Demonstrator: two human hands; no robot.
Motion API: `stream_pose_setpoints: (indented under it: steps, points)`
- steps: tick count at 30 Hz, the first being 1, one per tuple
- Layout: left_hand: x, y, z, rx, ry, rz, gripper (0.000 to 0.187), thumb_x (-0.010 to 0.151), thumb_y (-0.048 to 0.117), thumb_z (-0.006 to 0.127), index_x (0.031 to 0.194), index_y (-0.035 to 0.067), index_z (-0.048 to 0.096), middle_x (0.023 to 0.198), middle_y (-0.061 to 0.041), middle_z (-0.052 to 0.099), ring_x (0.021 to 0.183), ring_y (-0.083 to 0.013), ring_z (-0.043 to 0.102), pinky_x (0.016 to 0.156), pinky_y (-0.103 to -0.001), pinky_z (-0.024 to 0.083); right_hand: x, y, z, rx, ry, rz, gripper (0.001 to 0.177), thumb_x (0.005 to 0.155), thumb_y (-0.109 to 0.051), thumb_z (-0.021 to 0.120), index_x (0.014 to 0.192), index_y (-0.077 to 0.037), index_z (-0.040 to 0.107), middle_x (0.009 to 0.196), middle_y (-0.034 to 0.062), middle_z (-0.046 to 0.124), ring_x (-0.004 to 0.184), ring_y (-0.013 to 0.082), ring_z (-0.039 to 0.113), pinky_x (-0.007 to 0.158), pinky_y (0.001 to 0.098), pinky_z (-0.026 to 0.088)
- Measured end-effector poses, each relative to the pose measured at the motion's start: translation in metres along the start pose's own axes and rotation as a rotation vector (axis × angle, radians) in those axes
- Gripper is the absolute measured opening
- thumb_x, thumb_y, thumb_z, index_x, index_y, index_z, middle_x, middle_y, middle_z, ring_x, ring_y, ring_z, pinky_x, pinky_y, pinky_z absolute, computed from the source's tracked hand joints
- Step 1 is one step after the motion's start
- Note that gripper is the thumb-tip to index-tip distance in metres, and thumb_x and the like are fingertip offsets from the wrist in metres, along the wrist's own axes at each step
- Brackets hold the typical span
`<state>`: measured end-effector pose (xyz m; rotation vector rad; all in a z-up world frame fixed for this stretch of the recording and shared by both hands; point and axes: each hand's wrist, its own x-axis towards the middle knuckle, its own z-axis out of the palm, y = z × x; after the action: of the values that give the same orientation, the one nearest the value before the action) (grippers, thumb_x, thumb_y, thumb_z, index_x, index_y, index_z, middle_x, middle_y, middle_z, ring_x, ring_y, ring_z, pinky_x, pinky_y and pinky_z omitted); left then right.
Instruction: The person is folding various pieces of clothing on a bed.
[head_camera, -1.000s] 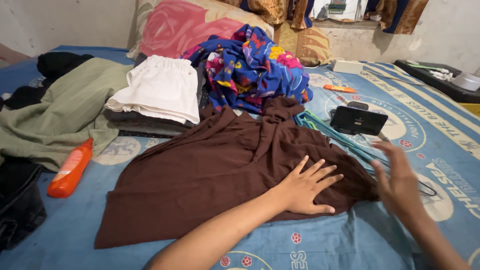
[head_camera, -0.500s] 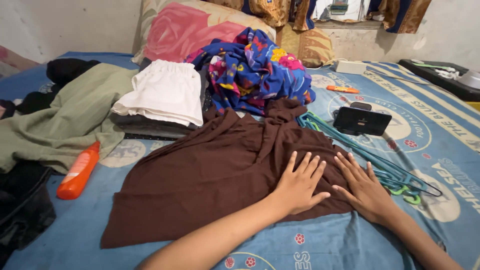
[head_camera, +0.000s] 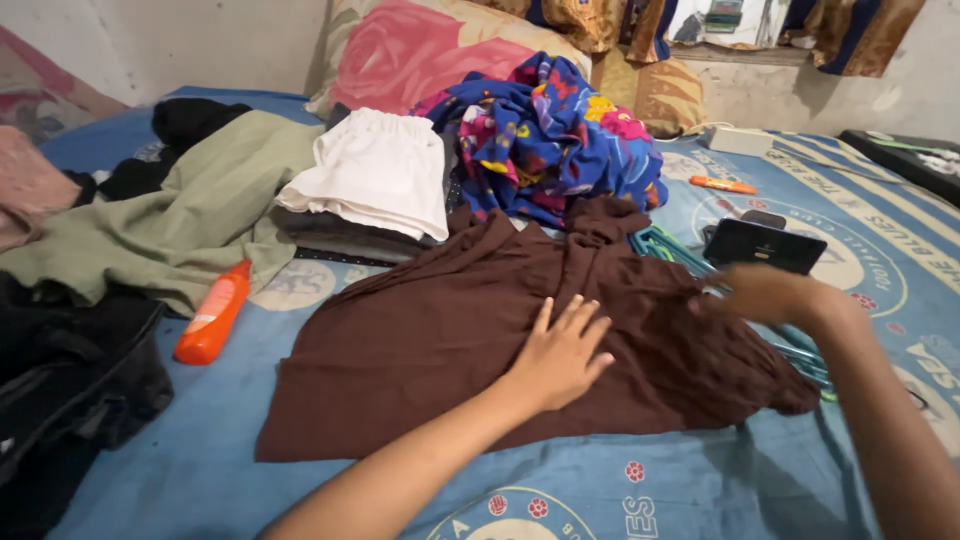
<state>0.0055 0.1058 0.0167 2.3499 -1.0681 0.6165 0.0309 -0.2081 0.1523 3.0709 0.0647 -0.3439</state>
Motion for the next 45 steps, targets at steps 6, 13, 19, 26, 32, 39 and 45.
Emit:
stream_pose_setpoints:
  steps: [6, 13, 19, 26, 32, 39, 45]
  points:
    - [0.003, 0.005, -0.018, 0.097, -0.097, 0.026, 0.063, 0.1, 0.052, 0.047, 0.148, 0.012, 0.047, 0.162, -0.017, 0.034, 0.155, -0.035, 0.02, 0.121, -0.065, 0.013, -0.001, -0.1, 0.001, 0.12, 0.514, -0.101, 0.045, 0.096, -0.043, 0.057, 0.134, -0.019, 0.063, 0.133, 0.0153, 0.062, 0.117, 0.0397, 0.062, 0.099, 0.0502, 0.05]
    - [0.015, -0.018, -0.043, -0.043, -0.063, -0.067, 0.062, 0.101, 0.04, 0.054, 0.155, 0.013, 0.039, 0.158, -0.019, 0.038, 0.141, -0.0384, 0.039, 0.11, -0.059, 0.034, 0.054, -0.08, 0.073, -0.013, 1.101, -0.203, 0.033, 0.101, -0.034, 0.056, 0.125, -0.013, 0.064, 0.126, 0.0096, 0.064, 0.121, 0.0308, 0.062, 0.106, 0.0585, 0.045]
    - [0.008, -0.027, -0.034, -0.024, -0.043, -0.036, 0.062, 0.093, 0.022, 0.067, 0.149, 0.012, 0.043, 0.141, -0.013, 0.052, 0.131, -0.0312, 0.05, 0.102, -0.052, 0.042, 0.061, -0.045, 0.066, 0.437, 0.933, -0.258, 0.026, 0.105, -0.026, 0.057, 0.113, -0.006, 0.072, 0.115, 0.0175, 0.067, 0.106, 0.0368, 0.064, 0.092, 0.0457, 0.051]
    - [0.011, -0.024, -0.023, 0.258, 0.168, 0.102, 0.055, 0.081, 0.007, 0.065, 0.135, 0.017, 0.061, 0.155, -0.017, 0.042, 0.139, -0.0344, 0.045, 0.103, -0.05, 0.041, 0.072, -0.029, 0.076, 0.644, 0.926, -0.035, 0.023, 0.095, -0.022, 0.067, 0.103, -0.001, 0.072, 0.099, 0.018, 0.072, 0.093, 0.0328, 0.071, 0.084, 0.0403, 0.054]
    - [0.015, -0.024, -0.009, 0.504, 0.157, 0.307, 0.041, 0.088, 0.018, 0.062, 0.128, 0.01, 0.064, 0.162, -0.014, 0.037, 0.146, -0.0328, 0.041, 0.107, -0.055, 0.043, 0.075, -0.025, 0.079, 0.477, 0.993, -0.108, 0.031, 0.1, -0.03, 0.067, 0.1, 0.0, 0.073, 0.098, 0.0222, 0.067, 0.093, 0.0393, 0.064, 0.083, 0.0466, 0.051]
    - [0.012, -0.027, -0.011, 0.478, 0.125, 0.191, 0.053, 0.082, 0.014, 0.062, 0.134, 0.005, 0.061, 0.158, -0.019, 0.039, 0.143, -0.0354, 0.038, 0.107, -0.054, 0.041, 0.06, -0.044, 0.058, 0.507, 1.053, -0.139, 0.029, 0.086, -0.036, 0.079, 0.093, -0.008, 0.082, 0.087, 0.0198, 0.065, 0.081, 0.031, 0.064, 0.076, 0.039, 0.05]
    - [0.012, -0.029, -0.008, 0.51, 0.125, 0.223, 0.053, 0.084, 0.014, 0.062, 0.136, 0.005, 0.06, 0.158, -0.019, 0.041, 0.143, -0.0346, 0.039, 0.106, -0.051, 0.041, 0.054, -0.049, 0.043, 1.139, 1.013, -0.02, 0.027, 0.097, -0.031, 0.077, 0.101, -0.005, 0.079, 0.088, 0.0099, 0.072, 0.072, 0.0056, 0.056, 0.064, 0.0249, 0.045]
